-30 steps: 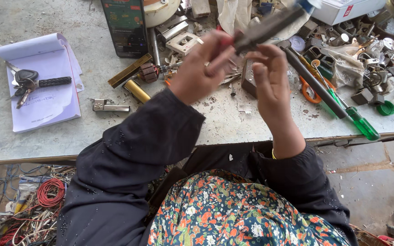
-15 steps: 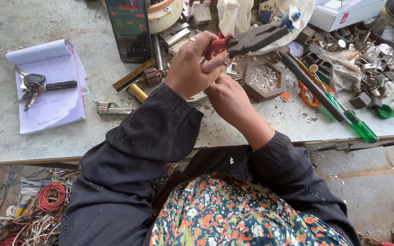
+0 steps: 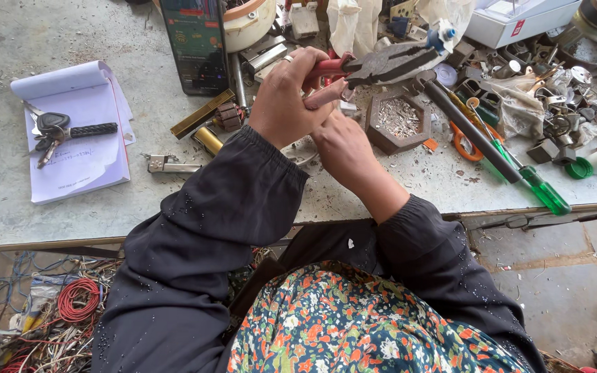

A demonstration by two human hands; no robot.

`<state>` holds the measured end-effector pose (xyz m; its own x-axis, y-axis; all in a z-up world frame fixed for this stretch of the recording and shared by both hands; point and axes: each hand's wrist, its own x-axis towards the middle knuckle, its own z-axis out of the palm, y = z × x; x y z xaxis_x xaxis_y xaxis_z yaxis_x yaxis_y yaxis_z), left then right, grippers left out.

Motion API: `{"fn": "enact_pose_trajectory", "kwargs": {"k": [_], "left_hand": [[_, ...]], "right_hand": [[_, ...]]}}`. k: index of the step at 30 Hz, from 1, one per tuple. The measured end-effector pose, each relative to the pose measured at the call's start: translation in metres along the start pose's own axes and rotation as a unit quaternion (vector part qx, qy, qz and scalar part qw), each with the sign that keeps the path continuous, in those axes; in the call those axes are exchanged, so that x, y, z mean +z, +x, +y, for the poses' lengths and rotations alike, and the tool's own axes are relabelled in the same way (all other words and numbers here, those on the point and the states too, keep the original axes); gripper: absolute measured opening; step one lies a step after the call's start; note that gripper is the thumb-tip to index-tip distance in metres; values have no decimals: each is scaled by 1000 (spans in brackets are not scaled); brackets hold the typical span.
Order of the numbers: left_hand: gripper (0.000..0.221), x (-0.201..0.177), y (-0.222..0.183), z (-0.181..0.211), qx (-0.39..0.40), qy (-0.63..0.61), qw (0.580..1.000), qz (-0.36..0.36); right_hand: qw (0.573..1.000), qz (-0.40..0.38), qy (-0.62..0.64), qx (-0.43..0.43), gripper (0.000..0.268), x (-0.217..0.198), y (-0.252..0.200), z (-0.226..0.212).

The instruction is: The person uses pliers and a hammer to manipulate a small lock cylinder component on a cluttered workbench. They repeatedly adjust the component with pliers, strike it with a hammer, and inspect the result.

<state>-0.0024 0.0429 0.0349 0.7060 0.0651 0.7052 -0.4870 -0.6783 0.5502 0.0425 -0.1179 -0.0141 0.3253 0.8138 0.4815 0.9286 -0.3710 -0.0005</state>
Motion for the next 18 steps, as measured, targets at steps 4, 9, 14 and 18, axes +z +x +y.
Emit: {"fn": "enact_pose_trajectory", "kwargs": {"k": [4,9,14,18], "left_hand": [[30,-2,1,0,10,-16,999,26],[31,-3,0,1,-10,-36,999,27],[30,0,-2,-3,-12,-12,1000,21],[29,5,-1,-5,3,9,1000,-7]], "right_hand": [[993,74,44,84,21,-14,-11,2],[925,143,258,239,18,-23,-40,16],[753,174,574,271,21,-26,-74,32],[700,195,646,233,24,-31,-107,29]]}}
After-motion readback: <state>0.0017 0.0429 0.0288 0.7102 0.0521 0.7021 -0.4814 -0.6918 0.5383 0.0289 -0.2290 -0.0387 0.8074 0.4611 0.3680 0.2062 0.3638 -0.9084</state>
